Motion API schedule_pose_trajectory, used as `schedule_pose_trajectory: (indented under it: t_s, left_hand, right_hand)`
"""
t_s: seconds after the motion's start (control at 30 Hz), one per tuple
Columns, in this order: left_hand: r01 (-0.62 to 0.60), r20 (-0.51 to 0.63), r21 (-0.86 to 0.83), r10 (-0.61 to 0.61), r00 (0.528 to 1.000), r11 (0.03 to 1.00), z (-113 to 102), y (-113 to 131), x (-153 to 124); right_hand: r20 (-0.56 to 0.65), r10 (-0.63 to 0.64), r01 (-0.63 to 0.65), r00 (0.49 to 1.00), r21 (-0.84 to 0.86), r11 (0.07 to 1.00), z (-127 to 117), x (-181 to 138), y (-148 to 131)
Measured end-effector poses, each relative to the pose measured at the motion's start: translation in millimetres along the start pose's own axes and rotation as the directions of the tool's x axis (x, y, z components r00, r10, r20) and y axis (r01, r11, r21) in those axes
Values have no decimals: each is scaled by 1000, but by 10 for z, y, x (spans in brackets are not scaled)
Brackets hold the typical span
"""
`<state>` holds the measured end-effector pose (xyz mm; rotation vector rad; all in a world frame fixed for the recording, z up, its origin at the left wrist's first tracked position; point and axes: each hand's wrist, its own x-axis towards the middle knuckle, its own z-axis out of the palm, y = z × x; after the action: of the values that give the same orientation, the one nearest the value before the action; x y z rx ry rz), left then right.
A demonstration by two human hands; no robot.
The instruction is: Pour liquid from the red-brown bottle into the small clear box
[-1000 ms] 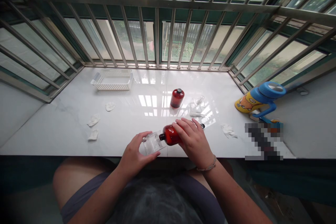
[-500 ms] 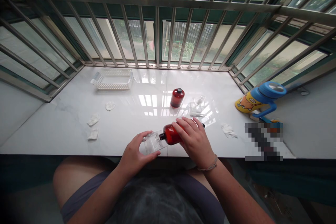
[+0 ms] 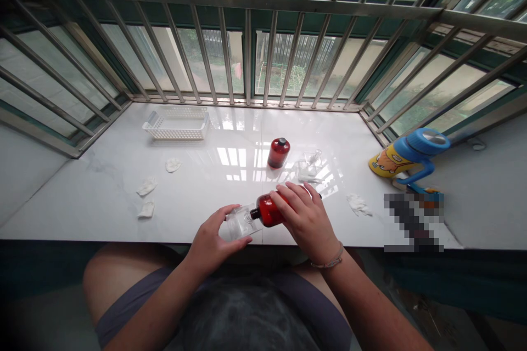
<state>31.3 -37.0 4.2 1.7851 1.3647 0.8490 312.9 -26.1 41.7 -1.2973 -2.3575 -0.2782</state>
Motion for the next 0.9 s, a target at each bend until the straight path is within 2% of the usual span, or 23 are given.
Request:
schedule_pose_trajectory:
  t_s: [0.9]
  left_hand:
    - [67,55,-55,-64,996,996,-5,-12,15]
  right_hand:
    - [6,-71,71,997,-82,994,-82,58,-3]
